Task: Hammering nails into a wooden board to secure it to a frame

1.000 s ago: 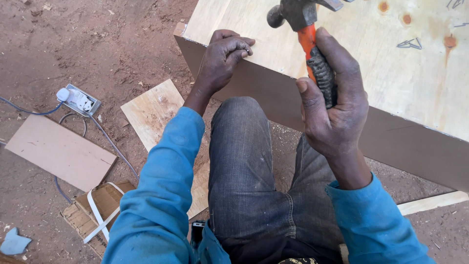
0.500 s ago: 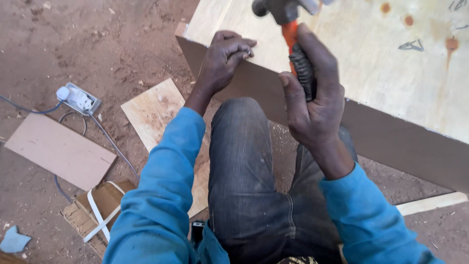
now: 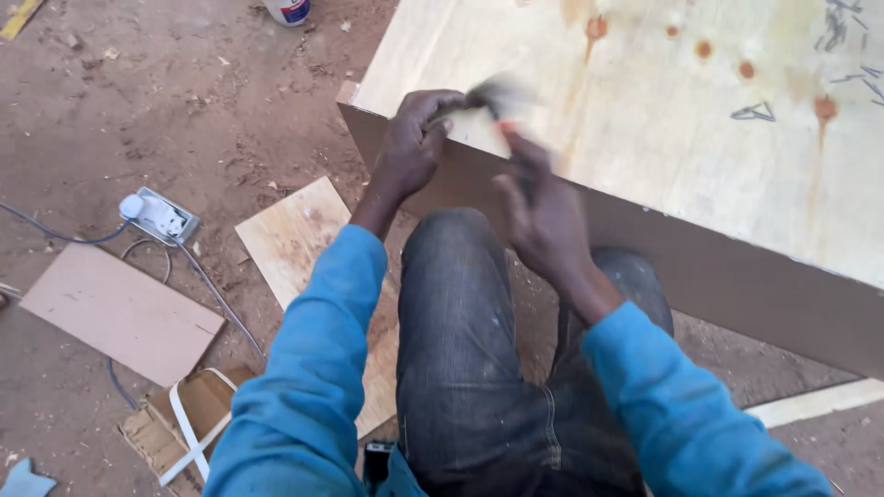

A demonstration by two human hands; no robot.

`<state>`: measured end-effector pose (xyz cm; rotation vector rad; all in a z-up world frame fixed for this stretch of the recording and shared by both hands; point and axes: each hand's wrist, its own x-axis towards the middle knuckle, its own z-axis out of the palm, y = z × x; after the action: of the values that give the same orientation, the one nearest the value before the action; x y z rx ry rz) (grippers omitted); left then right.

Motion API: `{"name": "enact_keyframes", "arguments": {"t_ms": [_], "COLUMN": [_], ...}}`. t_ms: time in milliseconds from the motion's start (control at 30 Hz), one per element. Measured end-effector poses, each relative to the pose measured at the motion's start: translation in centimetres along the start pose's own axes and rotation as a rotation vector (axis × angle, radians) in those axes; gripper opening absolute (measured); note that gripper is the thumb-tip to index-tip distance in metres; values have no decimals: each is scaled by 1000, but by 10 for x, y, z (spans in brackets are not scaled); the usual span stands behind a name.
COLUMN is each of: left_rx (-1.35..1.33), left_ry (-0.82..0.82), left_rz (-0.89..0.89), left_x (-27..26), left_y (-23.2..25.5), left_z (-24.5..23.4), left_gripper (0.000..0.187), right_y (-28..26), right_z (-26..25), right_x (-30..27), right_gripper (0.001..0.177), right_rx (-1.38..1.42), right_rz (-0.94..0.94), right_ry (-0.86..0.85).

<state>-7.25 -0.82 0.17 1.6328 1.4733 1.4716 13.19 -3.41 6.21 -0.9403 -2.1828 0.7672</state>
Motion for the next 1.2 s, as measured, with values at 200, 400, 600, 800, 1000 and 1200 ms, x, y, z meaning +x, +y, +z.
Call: {"name": "enact_keyframes", "arguments": {"t_ms": [200, 400, 600, 800, 1000, 1200], "left_rx": [49, 45, 37, 39, -10, 23], "left_ry": [12, 37, 46, 39, 13, -71], "left_rz": [70, 133, 102, 93, 87, 65], "left_x": [0, 4, 3, 3, 8, 14], "left_y": [5, -2, -4, -3, -6, -37], "left_z": [0, 1, 2, 3, 2, 9], "left_gripper": [38, 25, 40, 47, 39, 44], "right_y": [-16, 0, 10, -5, 17, 38], "right_z": [-16, -2, 23, -7, 5, -66], "right_x": [7, 29, -5, 11, 13, 4], "right_gripper": [48, 41, 41, 51, 47, 47], "right_rx": [56, -34, 90, 82, 92, 16], "right_rz": [-194, 22, -136, -124, 72, -30], "right_ry": [180, -105, 145, 140, -59, 230]}}
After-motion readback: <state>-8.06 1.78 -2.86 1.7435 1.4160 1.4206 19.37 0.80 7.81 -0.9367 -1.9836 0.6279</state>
